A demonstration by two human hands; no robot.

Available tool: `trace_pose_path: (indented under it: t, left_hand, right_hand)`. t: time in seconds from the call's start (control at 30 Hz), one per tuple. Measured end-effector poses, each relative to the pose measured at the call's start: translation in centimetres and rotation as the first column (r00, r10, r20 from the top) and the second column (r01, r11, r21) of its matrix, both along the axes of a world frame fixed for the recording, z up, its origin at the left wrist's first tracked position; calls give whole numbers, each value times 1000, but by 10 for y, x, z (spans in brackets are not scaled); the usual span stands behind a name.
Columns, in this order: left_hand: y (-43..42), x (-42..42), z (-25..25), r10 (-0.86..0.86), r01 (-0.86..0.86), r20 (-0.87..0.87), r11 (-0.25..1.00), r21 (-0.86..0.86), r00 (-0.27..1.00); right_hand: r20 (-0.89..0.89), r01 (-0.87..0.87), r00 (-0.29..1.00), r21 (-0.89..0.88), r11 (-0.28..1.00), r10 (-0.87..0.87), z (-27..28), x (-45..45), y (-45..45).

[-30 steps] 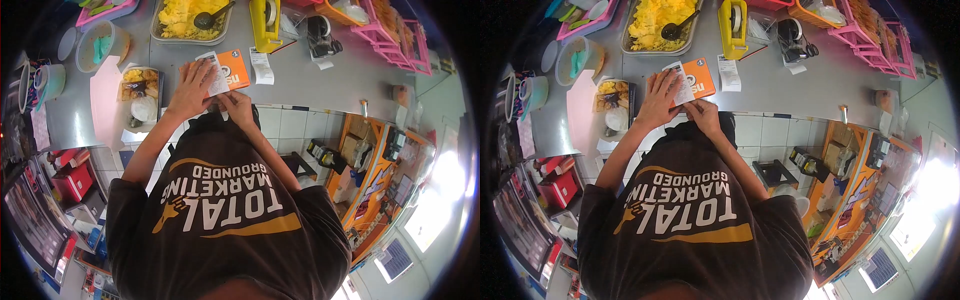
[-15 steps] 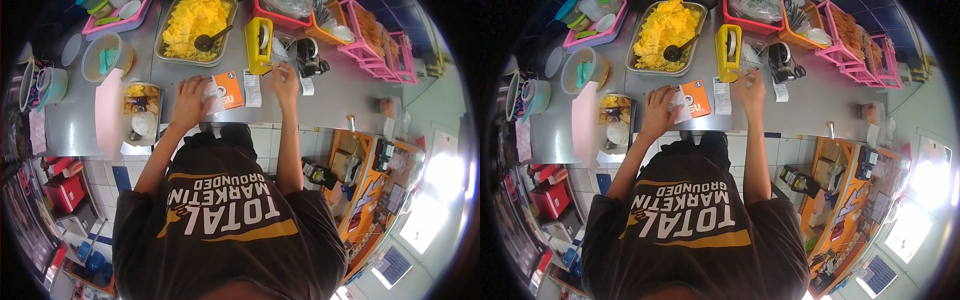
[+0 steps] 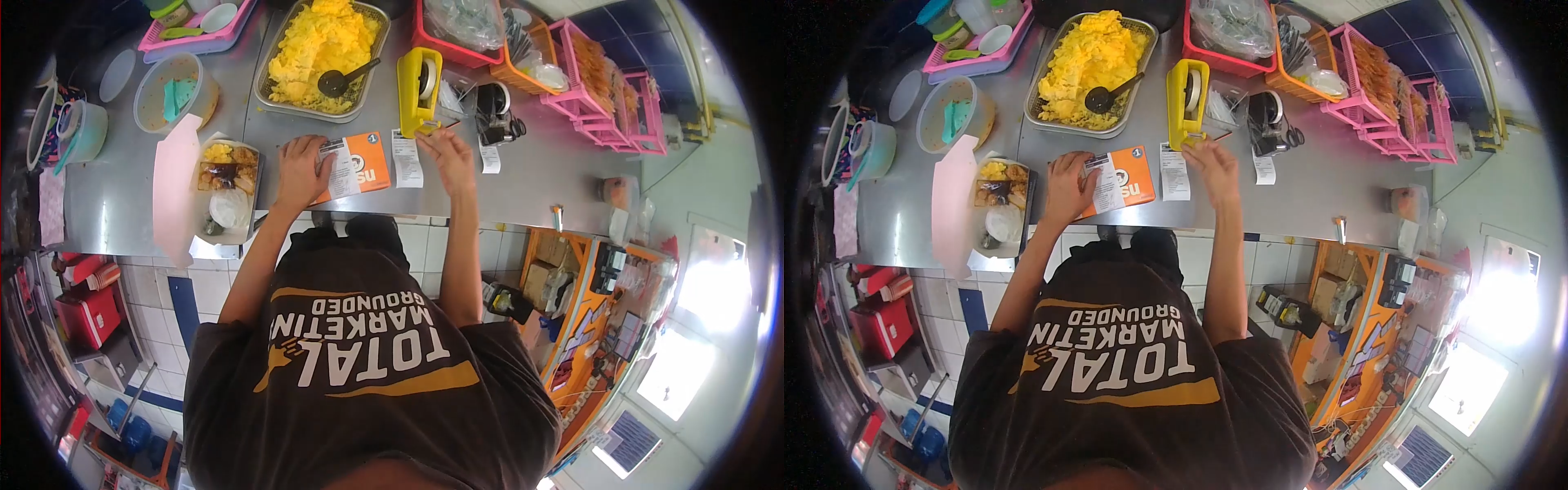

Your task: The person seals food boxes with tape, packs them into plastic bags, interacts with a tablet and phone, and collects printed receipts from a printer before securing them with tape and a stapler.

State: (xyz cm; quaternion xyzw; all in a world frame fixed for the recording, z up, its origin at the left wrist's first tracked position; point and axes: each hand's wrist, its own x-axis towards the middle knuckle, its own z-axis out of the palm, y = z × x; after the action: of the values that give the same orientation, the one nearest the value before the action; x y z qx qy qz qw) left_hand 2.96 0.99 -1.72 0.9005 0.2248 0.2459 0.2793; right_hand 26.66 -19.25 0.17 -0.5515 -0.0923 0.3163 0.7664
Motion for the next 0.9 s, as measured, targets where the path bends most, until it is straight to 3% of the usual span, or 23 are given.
trace_pose_path:
  t: [0.03, 0.1, 0.13, 0.2, 0.23, 0.3, 0.33, 0.4, 0.53, 0.6, 0.63, 0.73, 0.8, 0.83, 0.9]
  left_hand:
    - [0, 0, 1, 0, 0, -6, 1000, -12, 1000]
    - [-1, 1, 1, -15, 15, -13, 1000, -26, 1000]
    - [-2, -1, 0, -18, 18, -7, 999, -31, 1000]
    - [0, 1, 1, -19, 19, 7, 999, -29, 1000]
    - [-2, 0, 2, -22, 22, 4, 999, -24, 1000]
    - [-2, 2, 5, -14, 14, 12, 1000, -8, 1000]
    - [-1, 2, 6, -9, 8, 23, 1000, 6, 1000]
    - [-5, -3, 7, 9, -10, 19, 1000, 10, 1000]
    - [-7, -4, 8, -15, 14, 35, 1000, 22, 999]
    - [-10, -6, 9, -30, 29, 40, 999, 22, 999]
    - [-12, -7, 9, -45, 44, 41, 999, 26, 998]
    - [-18, -8, 12, -68, 67, 57, 997, 26, 996]
    - [-21, -10, 12, -89, 88, 69, 996, 23, 994]
    - [-21, -9, 13, -81, 80, 62, 997, 11, 995]
    - [-22, -7, 12, -98, 98, 60, 995, -1, 993]
  right_hand:
    - [5, 5, 1000, 0, 1000, -5, -12, 0, 1]
    - [339, 110, 941, -292, 950, -5, -30, -1, 5]
    - [337, 120, 941, -295, 948, -14, -32, -1, 6]
    - [597, 331, 802, -471, 818, 19, -32, 6, 12]
    - [595, 337, 803, -475, 813, 14, -30, 2, 5]
    - [759, 492, 626, -564, 663, 181, -24, 0, 2]
    - [764, 484, 619, -555, 677, 183, -13, -7, 10]
    - [387, 226, 922, -542, 810, 2, 5, -33, 16]
    - [360, 22, 920, -444, 896, 156, 5, -76, 66]
    - [468, 11, 813, -606, 796, 345, 4, -80, 88]
    - [474, 13, 811, -602, 799, 344, 2, -82, 98]
    - [255, -23, 900, -782, 623, 353, -4, -85, 109]
    - [116, -134, 887, -862, 489, 447, -1, -83, 110]
    - [116, -125, 894, -863, 490, 433, 4, -84, 110]
    - [43, -144, 807, -953, 267, 589, 15, -83, 110]
